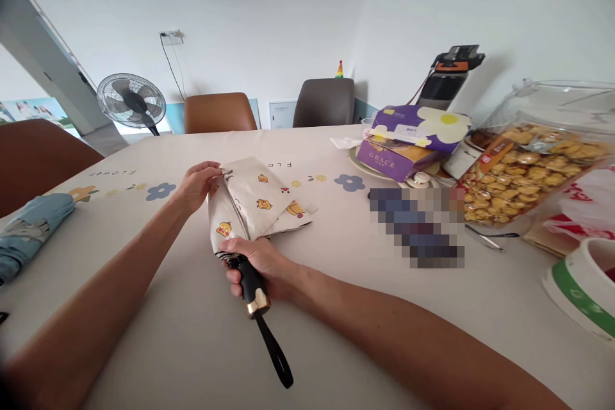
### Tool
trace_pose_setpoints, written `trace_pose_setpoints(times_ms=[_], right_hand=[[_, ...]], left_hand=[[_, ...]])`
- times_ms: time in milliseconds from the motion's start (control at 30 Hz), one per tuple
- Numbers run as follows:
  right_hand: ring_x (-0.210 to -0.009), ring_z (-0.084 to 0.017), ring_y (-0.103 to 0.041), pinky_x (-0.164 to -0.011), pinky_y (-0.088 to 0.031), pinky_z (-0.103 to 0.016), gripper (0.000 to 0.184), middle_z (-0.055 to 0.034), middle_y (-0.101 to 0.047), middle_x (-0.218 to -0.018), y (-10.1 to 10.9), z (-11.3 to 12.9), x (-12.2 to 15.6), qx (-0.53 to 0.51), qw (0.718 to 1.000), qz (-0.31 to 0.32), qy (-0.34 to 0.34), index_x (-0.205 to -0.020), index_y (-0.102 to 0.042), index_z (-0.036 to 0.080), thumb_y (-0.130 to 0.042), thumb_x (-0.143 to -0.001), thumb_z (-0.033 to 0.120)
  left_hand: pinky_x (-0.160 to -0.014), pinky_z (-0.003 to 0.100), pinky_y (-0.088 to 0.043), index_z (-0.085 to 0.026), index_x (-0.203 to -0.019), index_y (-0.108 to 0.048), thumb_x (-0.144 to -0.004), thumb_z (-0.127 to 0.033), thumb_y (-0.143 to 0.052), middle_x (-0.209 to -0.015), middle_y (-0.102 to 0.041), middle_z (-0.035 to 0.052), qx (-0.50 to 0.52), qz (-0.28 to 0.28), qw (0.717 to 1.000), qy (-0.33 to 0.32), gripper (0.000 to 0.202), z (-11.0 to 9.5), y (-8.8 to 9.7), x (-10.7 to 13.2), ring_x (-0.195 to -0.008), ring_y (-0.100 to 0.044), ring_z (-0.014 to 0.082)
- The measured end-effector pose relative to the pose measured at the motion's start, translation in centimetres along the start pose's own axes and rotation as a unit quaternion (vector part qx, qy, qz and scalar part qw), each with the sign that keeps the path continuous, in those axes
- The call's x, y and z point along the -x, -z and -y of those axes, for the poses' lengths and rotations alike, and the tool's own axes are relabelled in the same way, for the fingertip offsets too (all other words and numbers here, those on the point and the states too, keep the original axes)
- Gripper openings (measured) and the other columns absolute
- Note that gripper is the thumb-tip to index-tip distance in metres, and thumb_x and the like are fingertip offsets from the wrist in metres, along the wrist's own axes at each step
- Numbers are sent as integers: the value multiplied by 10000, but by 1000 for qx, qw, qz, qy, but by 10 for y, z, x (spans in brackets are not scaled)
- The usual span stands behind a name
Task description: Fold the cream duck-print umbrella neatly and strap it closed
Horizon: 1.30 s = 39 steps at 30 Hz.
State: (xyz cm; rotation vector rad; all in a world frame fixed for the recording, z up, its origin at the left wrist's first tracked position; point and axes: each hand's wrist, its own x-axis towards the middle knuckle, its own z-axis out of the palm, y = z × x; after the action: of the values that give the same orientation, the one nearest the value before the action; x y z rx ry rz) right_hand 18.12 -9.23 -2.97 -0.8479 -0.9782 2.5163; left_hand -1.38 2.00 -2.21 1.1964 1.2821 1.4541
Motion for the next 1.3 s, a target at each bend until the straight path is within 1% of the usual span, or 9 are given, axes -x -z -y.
trace_pose_setpoints(times_ms=[167,300,433,533,600,733,900,1133,1300], right_hand=[[-383,-48,-379,-370,-355,-178,245,56,-456,-521,-4,1,2,-10,1000,-8,8,-692,-458,163,-622,-740,339],[-407,-47,-393,-372,-368,-182,234,46,-476,-582,-2,-1,-1,-20,1000,1,21,-702,-476,160,-635,-732,329],[-405,-50,-393,-366,-373,-186,223,42,-473,-578,0,-1,-1,-23,999,7,21,-703,-481,160,-632,-741,320],[-410,-49,-400,-363,-374,-186,228,36,-481,-595,-1,-1,0,-23,999,4,21,-693,-483,158,-634,-741,321],[-409,-49,-398,-359,-372,-185,224,35,-479,-592,-2,0,0,-23,1000,1,22,-693,-484,157,-631,-745,317],[-415,-52,-399,-354,-372,-189,227,30,-480,-604,-3,1,1,-17,1000,-8,15,-694,-482,158,-632,-745,320],[-421,-52,-397,-352,-375,-193,235,24,-485,-636,-2,0,1,-9,1000,-7,11,-714,-485,159,-653,-726,324],[-432,-47,-399,-354,-363,-183,237,25,-488,-662,1,-1,-2,-12,1000,0,22,-718,-484,161,-650,-728,329],[-424,-46,-390,-351,-350,-180,239,32,-481,-639,-2,1,1,-18,1000,-6,14,-722,-479,164,-661,-715,319]], left_hand=[[-752,308,-428,-207,-1040,-605,-590,-284,-675,-742,-611,-1,-39,66,996,-54,462,-25,4,6,-729,-558,155],[-833,314,-413,-171,-1032,-626,-586,-265,-703,-745,-590,6,-49,65,992,-98,462,-42,7,7,-778,-553,149],[-841,322,-421,-143,-1036,-646,-577,-226,-704,-763,-600,20,-46,70,991,-105,470,-50,12,7,-766,-554,144],[-831,337,-432,-136,-1064,-642,-589,-253,-709,-803,-623,42,-37,38,995,-88,493,-51,16,6,-781,-565,156],[-813,340,-441,-127,-1073,-641,-594,-294,-723,-888,-637,79,-48,26,997,-48,515,-51,20,5,-826,-571,176],[-780,327,-456,-169,-1102,-639,-591,-329,-740,-984,-642,96,-101,56,993,27,545,-56,28,5,-853,-577,185],[-738,305,-471,-150,-878,-719,-624,-309,-707,-899,-652,101,-127,103,986,32,300,-63,37,5,-803,-571,174],[-768,335,-466,-188,-803,-686,-656,-356,-681,-889,-626,50,-113,18,993,-36,223,-63,33,4,-803,-558,161],[-813,311,-439,-193,-741,-648,-728,-373,-626,-809,-613,27,-67,58,990,-107,182,-71,25,11,-778,-551,138]])
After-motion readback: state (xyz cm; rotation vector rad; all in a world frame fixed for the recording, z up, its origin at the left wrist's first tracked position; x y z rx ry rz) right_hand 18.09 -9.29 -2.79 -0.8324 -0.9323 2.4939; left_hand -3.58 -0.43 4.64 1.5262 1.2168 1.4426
